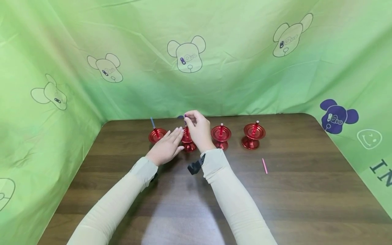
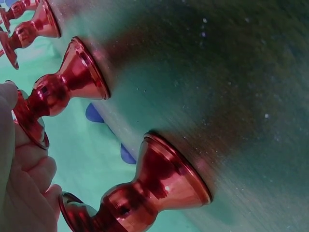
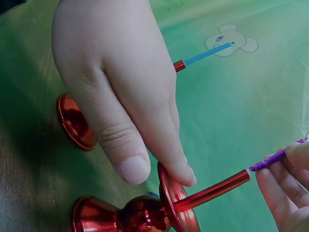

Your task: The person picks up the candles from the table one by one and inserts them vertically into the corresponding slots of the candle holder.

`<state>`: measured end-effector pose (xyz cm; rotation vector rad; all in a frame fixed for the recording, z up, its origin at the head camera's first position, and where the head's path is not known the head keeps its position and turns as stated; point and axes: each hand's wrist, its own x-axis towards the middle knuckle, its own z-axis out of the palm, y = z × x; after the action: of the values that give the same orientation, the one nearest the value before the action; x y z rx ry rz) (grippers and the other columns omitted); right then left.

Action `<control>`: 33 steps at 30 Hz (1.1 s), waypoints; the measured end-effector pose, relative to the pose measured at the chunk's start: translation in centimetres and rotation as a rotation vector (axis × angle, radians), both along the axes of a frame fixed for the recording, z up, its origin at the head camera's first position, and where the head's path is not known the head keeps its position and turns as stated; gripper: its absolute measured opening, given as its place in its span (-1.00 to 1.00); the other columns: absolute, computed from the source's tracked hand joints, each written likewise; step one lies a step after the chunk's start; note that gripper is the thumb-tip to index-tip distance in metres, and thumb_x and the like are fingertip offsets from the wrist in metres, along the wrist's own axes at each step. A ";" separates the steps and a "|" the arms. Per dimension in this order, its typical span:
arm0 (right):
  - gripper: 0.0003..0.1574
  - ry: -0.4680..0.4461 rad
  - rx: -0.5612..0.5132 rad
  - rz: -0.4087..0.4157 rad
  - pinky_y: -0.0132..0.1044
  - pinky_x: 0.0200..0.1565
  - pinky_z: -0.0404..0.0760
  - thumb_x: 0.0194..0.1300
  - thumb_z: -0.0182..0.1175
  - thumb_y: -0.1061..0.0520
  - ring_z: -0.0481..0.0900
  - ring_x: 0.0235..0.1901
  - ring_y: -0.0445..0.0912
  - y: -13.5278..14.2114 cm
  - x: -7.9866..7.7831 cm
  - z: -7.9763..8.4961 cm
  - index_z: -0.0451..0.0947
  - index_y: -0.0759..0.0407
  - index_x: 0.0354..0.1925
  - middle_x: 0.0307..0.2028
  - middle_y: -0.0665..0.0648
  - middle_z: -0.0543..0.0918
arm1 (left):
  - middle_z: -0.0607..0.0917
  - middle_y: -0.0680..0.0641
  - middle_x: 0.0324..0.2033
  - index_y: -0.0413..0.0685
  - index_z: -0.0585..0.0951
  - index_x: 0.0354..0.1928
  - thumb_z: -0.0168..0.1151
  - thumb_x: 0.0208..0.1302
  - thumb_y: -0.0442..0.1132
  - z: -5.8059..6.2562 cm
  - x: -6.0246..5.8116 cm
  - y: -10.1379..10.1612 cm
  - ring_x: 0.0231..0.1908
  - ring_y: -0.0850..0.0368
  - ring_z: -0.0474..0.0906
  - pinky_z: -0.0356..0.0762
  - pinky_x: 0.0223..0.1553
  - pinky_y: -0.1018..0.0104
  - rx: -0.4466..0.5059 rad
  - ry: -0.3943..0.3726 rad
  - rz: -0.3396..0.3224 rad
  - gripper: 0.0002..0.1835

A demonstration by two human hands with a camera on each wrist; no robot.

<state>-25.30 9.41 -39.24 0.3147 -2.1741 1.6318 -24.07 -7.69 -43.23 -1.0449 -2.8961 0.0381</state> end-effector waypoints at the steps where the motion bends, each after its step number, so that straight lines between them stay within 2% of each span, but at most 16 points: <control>1: -0.83 0.000 -0.002 0.000 -0.13 0.01 0.69 0.42 0.24 0.30 0.72 -0.14 0.08 0.0 0.0 0.0 0.63 0.37 -0.06 -0.18 0.28 0.75 | 0.16 -0.21 0.55 -0.25 0.16 0.55 -0.09 0.62 0.06 0.0 0.0 0.0 0.55 -0.03 0.01 -0.05 0.53 0.07 0.001 -0.001 -0.001 -0.31; 11: -0.84 0.011 0.038 0.005 -0.11 0.00 0.70 0.42 0.24 0.31 0.72 -0.12 0.08 0.2 0.0 -0.5 0.63 0.36 -0.07 -0.16 0.29 0.75 | 0.18 -0.22 0.54 -0.26 0.17 0.55 -0.09 0.62 0.04 -0.1 0.0 0.0 0.55 -0.04 0.03 0.03 0.52 0.04 -0.005 0.010 -0.011 -0.32; 22: -0.86 0.039 0.113 0.016 -0.11 0.00 0.70 0.43 0.23 0.30 0.72 -0.09 0.08 0.2 -0.3 -0.7 0.62 0.35 -0.08 -0.14 0.28 0.74 | 0.14 -0.19 0.55 -0.23 0.14 0.56 -0.10 0.62 0.07 -0.2 -0.4 0.0 0.56 -0.02 -0.01 -0.02 0.53 0.05 0.005 -0.013 0.006 -0.30; 33: -0.86 0.027 0.123 0.033 -0.10 0.02 0.69 0.43 0.23 0.30 0.72 -0.08 0.08 0.5 -0.3 -1.1 0.61 0.35 -0.08 -0.15 0.28 0.74 | 0.14 -0.21 0.55 -0.25 0.14 0.56 -0.11 0.62 0.07 -0.2 -0.1 0.1 0.56 -0.03 -0.01 0.00 0.52 0.03 -0.023 -0.011 0.002 -0.30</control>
<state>-25.57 9.86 -40.32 0.4087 -2.2649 1.5046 -24.22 -7.58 -43.45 -1.0489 -2.9138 0.0661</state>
